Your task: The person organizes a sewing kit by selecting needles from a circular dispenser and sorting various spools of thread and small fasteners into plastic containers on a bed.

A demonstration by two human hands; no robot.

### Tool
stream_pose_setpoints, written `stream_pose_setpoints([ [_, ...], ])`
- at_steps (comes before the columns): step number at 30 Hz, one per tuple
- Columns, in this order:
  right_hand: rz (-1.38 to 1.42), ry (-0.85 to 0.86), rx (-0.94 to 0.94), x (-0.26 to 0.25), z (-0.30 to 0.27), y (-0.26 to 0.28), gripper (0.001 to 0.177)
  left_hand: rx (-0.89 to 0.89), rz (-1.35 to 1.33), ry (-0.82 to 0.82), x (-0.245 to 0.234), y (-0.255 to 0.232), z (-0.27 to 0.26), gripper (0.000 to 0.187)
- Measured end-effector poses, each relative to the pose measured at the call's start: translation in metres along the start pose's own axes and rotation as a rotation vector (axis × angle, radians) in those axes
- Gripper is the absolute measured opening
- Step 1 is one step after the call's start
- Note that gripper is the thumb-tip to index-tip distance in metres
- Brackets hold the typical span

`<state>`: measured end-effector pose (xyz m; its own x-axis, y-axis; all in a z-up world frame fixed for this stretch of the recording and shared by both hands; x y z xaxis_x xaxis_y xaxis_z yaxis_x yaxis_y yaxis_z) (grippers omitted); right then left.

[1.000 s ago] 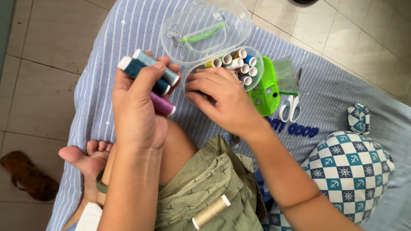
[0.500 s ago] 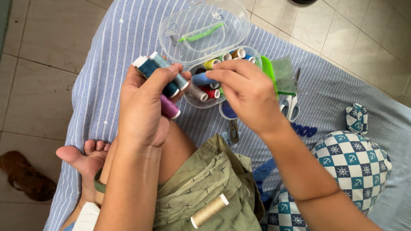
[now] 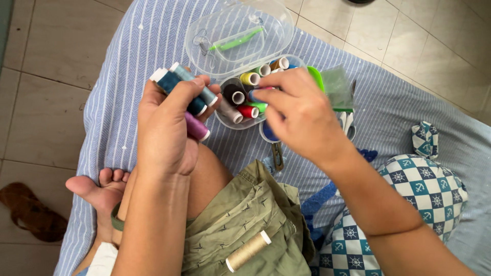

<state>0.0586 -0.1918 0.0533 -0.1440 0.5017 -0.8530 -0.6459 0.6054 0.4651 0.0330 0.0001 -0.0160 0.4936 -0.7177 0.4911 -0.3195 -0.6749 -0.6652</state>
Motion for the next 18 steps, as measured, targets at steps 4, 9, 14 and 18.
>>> stream_pose_setpoints([
  [4, 0.194, 0.011, 0.030, 0.016, 0.010, 0.006, 0.023, 0.054, -0.038, 0.015, -0.001, 0.001, 0.002, 0.024],
  [9, 0.136, 0.062, 0.045, 0.031, 0.017, 0.011, 0.016, 0.068, -0.052, -0.023, -0.002, -0.002, 0.002, 0.024],
  [14, 0.067, 0.091, -0.025, 0.039, 0.015, 0.004, 0.019, 0.031, -0.036, 0.008, -0.002, 0.000, 0.005, 0.024],
  [18, -0.071, 0.158, -0.050, 0.059, 0.014, 0.005, 0.015, 0.030, -0.048, 0.017, -0.002, 0.000, 0.003, 0.025],
])
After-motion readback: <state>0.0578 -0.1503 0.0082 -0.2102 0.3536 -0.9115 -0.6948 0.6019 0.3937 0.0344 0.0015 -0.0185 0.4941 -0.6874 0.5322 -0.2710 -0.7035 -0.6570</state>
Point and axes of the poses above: each hand's wrist, its own z-axis towards the middle knuckle, its own x-axis out of the palm, y = z × x, the point moved 3 cm from there along z, towards the middle knuckle, and after that the axes turned 6 degrees about z, right-handed, at the moved point
